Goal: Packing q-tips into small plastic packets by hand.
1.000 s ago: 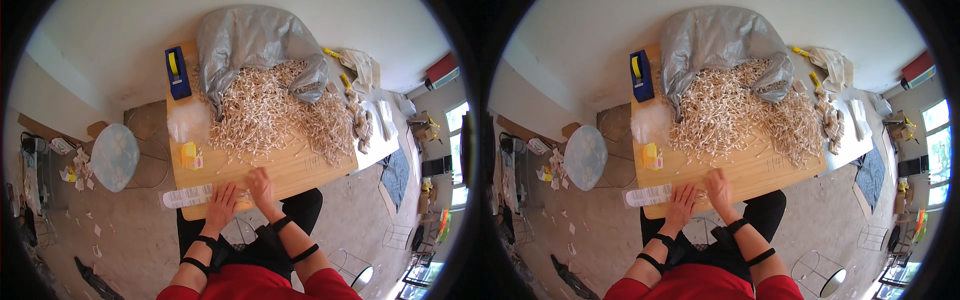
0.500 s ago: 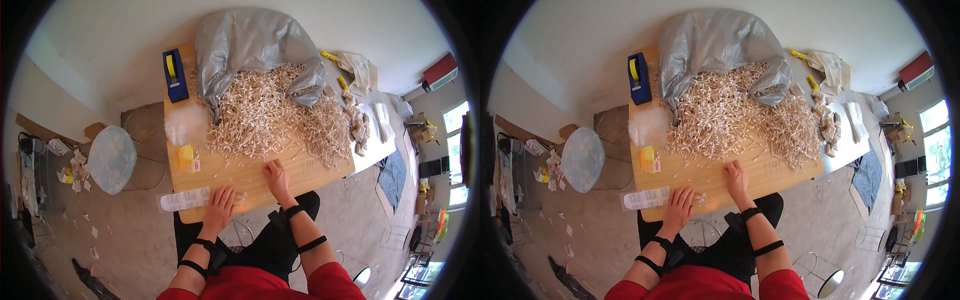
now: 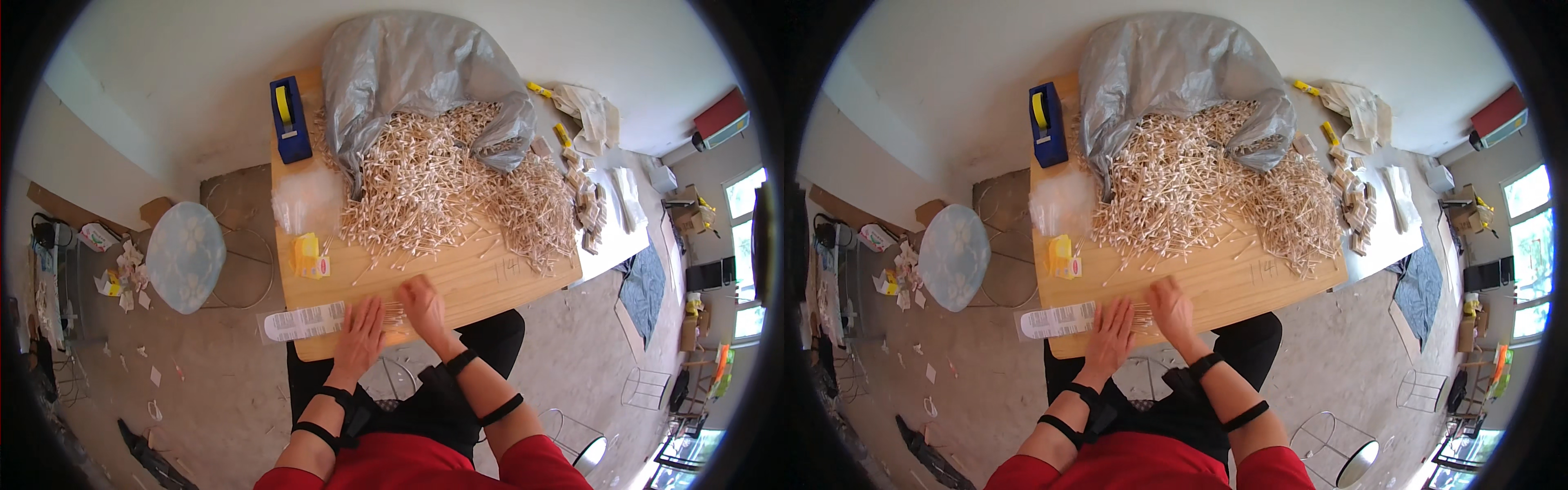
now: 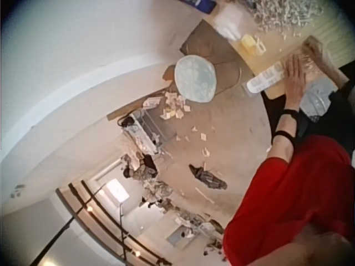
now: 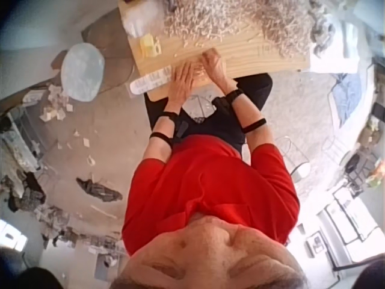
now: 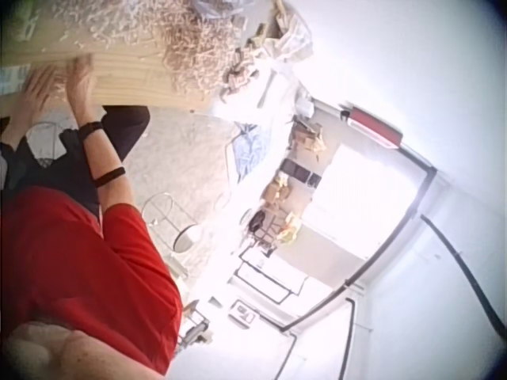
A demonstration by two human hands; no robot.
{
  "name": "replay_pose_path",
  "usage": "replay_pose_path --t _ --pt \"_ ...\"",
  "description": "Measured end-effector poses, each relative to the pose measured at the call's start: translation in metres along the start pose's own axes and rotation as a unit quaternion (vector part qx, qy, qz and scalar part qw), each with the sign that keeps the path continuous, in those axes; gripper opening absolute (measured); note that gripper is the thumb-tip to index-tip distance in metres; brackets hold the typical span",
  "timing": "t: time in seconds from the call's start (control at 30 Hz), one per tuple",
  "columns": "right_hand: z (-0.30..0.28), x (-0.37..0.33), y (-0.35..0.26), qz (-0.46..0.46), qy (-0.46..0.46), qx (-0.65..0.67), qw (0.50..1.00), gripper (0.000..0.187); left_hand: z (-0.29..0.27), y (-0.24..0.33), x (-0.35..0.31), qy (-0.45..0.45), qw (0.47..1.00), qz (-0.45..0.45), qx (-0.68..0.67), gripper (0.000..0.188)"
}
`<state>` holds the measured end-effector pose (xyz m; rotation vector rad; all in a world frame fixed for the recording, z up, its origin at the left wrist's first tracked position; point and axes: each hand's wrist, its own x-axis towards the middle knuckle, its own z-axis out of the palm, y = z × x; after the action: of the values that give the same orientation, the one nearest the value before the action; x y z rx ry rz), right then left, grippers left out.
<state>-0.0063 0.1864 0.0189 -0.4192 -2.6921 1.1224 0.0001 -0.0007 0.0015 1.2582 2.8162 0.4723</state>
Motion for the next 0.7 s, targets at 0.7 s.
replay_pose_path --t 0.7 --pt "-0.02 0.008 0.018 -0.094 -0.045 -0.071 0.992 0.006 0.001 0.001 0.002 0.001 1.0 0.013 -0.006 0.062"
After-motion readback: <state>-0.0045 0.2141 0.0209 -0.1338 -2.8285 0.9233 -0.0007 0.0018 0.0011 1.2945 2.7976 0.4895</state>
